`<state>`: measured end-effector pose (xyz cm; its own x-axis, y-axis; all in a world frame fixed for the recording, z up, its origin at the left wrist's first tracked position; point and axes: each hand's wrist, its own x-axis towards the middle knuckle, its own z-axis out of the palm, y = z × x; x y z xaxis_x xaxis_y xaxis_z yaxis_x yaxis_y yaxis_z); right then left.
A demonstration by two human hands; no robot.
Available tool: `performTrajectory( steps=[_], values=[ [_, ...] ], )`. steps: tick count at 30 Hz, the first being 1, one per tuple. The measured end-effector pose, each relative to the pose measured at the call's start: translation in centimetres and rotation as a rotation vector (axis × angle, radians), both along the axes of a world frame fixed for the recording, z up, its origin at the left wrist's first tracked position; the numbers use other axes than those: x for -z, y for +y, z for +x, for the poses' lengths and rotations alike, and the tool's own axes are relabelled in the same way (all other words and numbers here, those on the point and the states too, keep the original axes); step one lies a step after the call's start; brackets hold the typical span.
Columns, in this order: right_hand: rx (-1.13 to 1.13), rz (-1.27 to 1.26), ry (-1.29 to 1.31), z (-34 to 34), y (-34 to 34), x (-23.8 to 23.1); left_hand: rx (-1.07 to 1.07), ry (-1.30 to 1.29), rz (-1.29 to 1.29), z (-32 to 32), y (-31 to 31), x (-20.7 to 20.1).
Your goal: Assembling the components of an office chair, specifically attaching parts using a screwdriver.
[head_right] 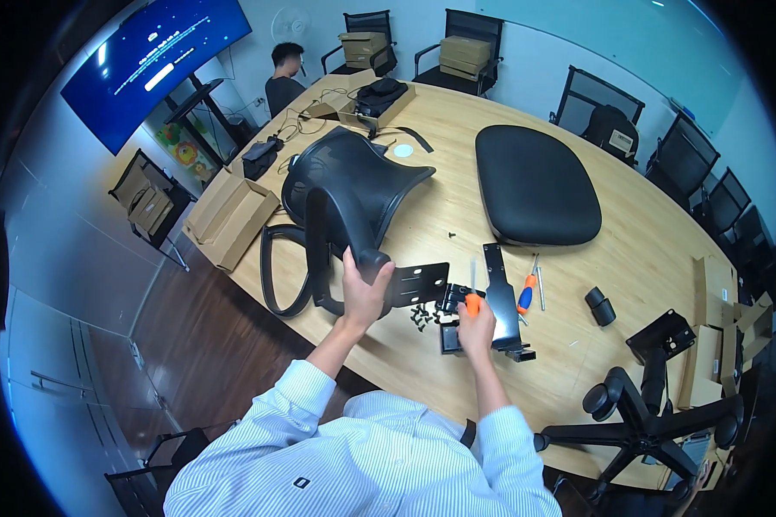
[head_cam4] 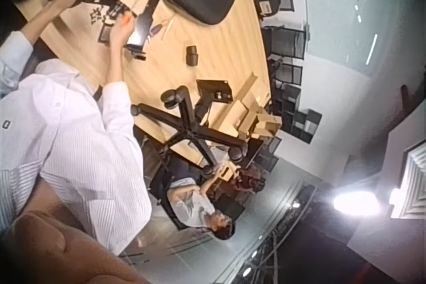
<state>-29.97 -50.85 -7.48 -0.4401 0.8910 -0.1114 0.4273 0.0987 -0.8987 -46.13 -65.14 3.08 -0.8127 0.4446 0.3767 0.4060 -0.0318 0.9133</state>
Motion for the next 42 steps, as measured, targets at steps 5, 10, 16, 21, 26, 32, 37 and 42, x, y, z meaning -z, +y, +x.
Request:
performTrajectory(
  steps=[5,10,16,21,26,32,37,42],
  values=[
    [-0.114,0.177,-0.445,-5.0,4.5,2.8,-0.030,0.042,-0.119,-0.8,-1.4,3.7],
    [-0.051,0.149,-0.550,-6.3,5.9,5.7,0.038,0.059,-0.189,-0.9,-2.2,4.9],
    [0.001,0.079,-0.467,-6.6,6.5,6.3,0.051,0.053,-0.245,-1.7,-3.6,5.3],
    [0.034,0.093,-0.540,-7.4,7.8,6.0,0.088,0.081,-0.251,-2.2,-3.5,5.6],
    [0.110,0.008,-0.474,-5.7,7.6,5.7,0.150,0.083,-0.247,-1.7,-2.3,4.5],
    [-0.374,-1.004,0.462,-1.8,-1.2,-1.4,0.194,0.056,-0.239,-2.7,-1.2,2.5],
    [-0.191,-0.988,0.680,-0.1,-2.4,-0.2,0.359,0.149,-0.290,-3.1,2.9,-0.5],
    [0.282,-0.968,0.708,3.2,-1.2,2.9,0.558,0.225,-0.378,-6.5,8.4,-4.4]
  ],
)
